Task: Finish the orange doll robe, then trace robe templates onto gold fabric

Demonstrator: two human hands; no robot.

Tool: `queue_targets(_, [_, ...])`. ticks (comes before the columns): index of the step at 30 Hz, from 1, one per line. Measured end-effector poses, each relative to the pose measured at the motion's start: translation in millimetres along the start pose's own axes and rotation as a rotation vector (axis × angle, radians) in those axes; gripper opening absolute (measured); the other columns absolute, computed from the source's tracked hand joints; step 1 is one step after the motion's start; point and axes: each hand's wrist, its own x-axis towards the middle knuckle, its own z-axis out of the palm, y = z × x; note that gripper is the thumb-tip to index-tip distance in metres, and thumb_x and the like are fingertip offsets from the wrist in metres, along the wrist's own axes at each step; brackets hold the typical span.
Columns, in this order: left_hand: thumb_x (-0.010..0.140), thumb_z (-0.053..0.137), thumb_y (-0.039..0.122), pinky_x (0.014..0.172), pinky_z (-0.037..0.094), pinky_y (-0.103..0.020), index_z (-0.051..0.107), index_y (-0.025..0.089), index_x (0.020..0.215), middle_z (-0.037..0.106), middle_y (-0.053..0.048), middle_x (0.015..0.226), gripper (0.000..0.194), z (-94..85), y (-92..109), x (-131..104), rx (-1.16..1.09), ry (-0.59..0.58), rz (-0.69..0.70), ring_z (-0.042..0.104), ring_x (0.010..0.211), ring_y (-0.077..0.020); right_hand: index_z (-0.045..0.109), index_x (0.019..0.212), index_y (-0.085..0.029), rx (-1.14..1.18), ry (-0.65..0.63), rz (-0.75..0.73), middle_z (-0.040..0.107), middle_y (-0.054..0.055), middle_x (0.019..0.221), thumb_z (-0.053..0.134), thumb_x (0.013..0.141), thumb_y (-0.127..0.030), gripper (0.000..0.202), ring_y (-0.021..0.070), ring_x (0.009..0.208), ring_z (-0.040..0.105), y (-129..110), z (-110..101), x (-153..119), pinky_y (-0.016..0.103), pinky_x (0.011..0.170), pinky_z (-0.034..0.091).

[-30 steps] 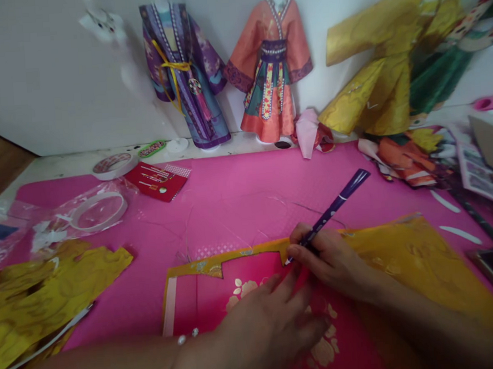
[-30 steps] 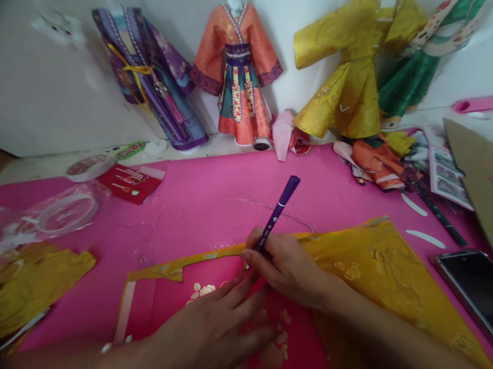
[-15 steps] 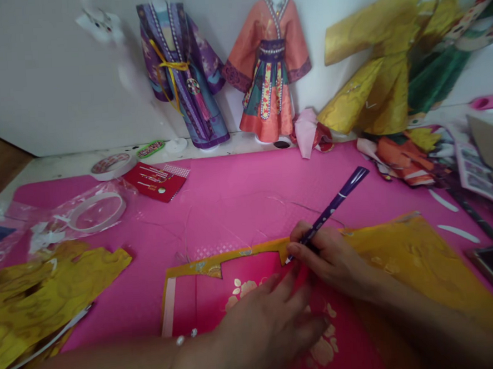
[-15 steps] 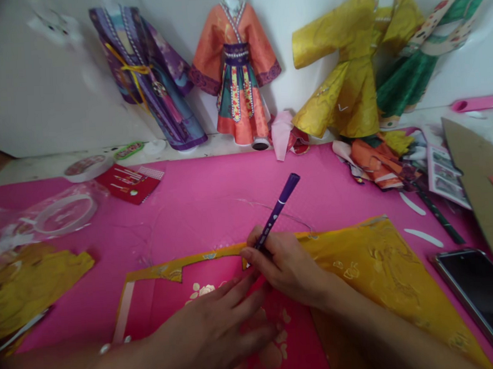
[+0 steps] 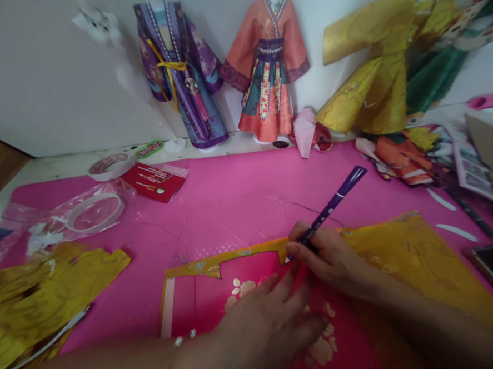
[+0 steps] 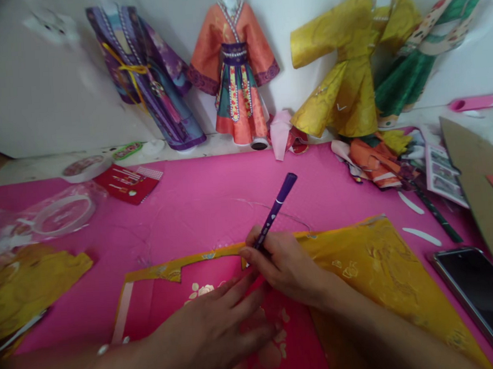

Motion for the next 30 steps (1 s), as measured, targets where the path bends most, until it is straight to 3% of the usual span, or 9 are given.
queue_targets(8, [0.084,0.068,0.044,0.11,0.039,-0.044,0.053,0.027,0.141,0.06,-0.009,0.139,0.061,0.0,-0.3,0.9,-0.011,-0.018,0.013,0.047,0.135,-0.0301,0.054,0.078,-0.019,-0.012,0.055,-0.018,0.055,-0.004,0.066,0.048,0.098,-0.023,0.022,0.0084,0.057,0.051,0.0,-0.5,0.1,0.02,0.055,0.039])
queue_targets(18, [0.083,0.068,0.044,0.108,0.042,-0.044,0.051,0.027,0.142,0.061,-0.008,0.136,0.064,1.7,-0.6,0.6,0.004,-0.004,0.016,0.049,0.133,-0.0301,0.054,0.079,-0.019,-0.007,0.023,-0.014,0.054,-0.004,0.065,0.049,0.099,-0.025,0.021,0.0089,0.056,0.05,0.9,0.1,-0.8,0.021,0.054,0.039])
queue_targets(24, [0.087,0.063,0.039,0.11,0.041,-0.044,0.053,0.028,0.138,0.064,-0.007,0.133,0.053,1.0,-1.0,1.6,0.003,0.007,0.014,0.052,0.13,-0.0282,0.054,0.082,-0.02,0.003,-0.002,-0.003,0.053,-0.005,0.066,0.05,0.099,-0.027,0.019,0.0093,0.056,0.051,1.9,0.0,-2.2,0.021,0.054,0.038])
queue_targets(30, [0.087,0.063,0.038,0.11,0.04,-0.045,0.05,0.025,0.142,0.06,-0.008,0.137,0.059,2.7,1.3,-0.5,-0.003,-0.014,0.01,0.049,0.133,-0.0291,0.053,0.083,-0.02,-0.004,-0.011,-0.008,0.053,-0.005,0.067,0.05,0.1,-0.027,0.019,0.0092,0.058,0.051,2.3,0.0,-2.6,0.022,0.056,0.038])
